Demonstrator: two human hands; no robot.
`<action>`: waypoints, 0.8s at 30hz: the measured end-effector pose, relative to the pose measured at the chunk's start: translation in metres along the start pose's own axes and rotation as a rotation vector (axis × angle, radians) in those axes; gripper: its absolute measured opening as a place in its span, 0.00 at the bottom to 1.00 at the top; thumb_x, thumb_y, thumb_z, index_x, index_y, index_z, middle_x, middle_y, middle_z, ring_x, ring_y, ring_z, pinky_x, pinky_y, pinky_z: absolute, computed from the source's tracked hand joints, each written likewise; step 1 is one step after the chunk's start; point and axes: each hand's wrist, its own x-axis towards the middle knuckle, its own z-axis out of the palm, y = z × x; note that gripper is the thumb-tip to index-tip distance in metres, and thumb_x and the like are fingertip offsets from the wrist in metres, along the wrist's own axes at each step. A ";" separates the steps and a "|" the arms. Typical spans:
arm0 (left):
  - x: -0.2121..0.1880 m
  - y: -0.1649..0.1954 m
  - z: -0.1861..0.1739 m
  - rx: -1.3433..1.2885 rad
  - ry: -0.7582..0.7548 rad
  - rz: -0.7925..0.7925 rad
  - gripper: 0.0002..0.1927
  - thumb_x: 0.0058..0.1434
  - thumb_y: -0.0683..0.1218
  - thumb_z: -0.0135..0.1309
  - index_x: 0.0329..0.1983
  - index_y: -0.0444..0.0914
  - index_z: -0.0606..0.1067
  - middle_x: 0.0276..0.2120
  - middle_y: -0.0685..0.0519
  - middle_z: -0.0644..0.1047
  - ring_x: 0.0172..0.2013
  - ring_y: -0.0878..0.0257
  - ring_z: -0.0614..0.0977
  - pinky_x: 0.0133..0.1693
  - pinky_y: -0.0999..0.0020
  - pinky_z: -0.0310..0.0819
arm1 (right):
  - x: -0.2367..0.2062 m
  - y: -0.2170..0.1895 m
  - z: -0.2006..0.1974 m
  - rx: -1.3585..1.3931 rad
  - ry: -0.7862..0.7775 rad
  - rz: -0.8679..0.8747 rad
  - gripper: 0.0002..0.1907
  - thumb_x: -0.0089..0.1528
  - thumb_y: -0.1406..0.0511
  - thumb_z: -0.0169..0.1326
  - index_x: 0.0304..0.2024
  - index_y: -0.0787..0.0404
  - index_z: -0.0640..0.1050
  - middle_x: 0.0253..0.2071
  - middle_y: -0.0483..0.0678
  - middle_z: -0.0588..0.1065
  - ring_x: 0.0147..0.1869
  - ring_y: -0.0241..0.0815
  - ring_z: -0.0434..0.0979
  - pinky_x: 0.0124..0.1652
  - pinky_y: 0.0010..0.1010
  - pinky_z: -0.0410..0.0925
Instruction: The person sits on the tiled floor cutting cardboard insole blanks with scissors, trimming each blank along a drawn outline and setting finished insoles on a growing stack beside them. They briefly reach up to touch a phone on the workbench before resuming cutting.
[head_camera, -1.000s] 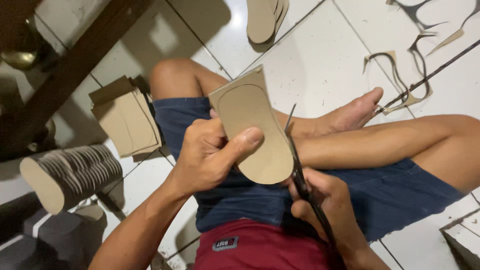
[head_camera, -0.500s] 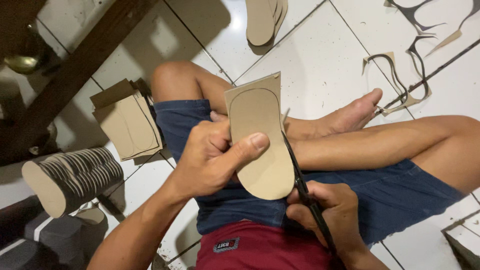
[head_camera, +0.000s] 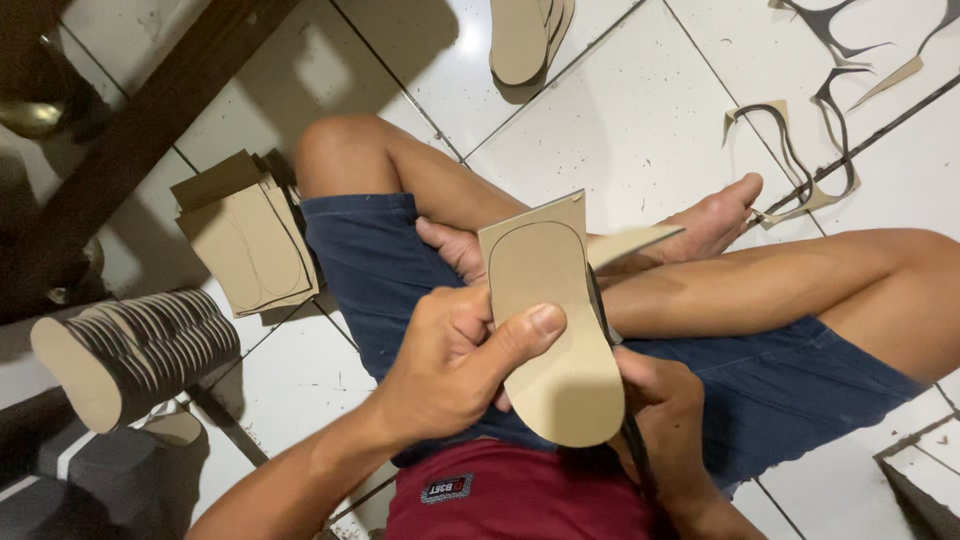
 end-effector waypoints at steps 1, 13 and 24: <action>0.000 0.000 0.003 -0.015 0.012 -0.023 0.15 0.72 0.48 0.51 0.45 0.30 0.80 0.23 0.55 0.78 0.18 0.74 0.73 0.19 0.78 0.64 | -0.003 0.002 -0.001 -0.033 0.048 0.027 0.12 0.58 0.74 0.60 0.44 0.73 0.84 0.28 0.45 0.79 0.29 0.31 0.72 0.27 0.23 0.64; 0.000 -0.002 0.004 0.142 0.110 0.158 0.15 0.73 0.46 0.52 0.55 0.30 0.79 0.33 0.56 0.80 0.35 0.74 0.76 0.38 0.77 0.73 | 0.004 0.010 -0.009 0.000 0.048 0.257 0.08 0.60 0.73 0.53 0.36 0.70 0.83 0.22 0.44 0.76 0.21 0.29 0.72 0.20 0.21 0.61; -0.002 -0.003 0.007 0.144 0.064 0.176 0.15 0.73 0.46 0.52 0.53 0.29 0.79 0.30 0.56 0.81 0.32 0.74 0.79 0.34 0.77 0.74 | 0.002 -0.003 0.004 0.039 0.076 0.108 0.08 0.61 0.71 0.56 0.41 0.68 0.81 0.31 0.43 0.79 0.32 0.29 0.76 0.30 0.22 0.68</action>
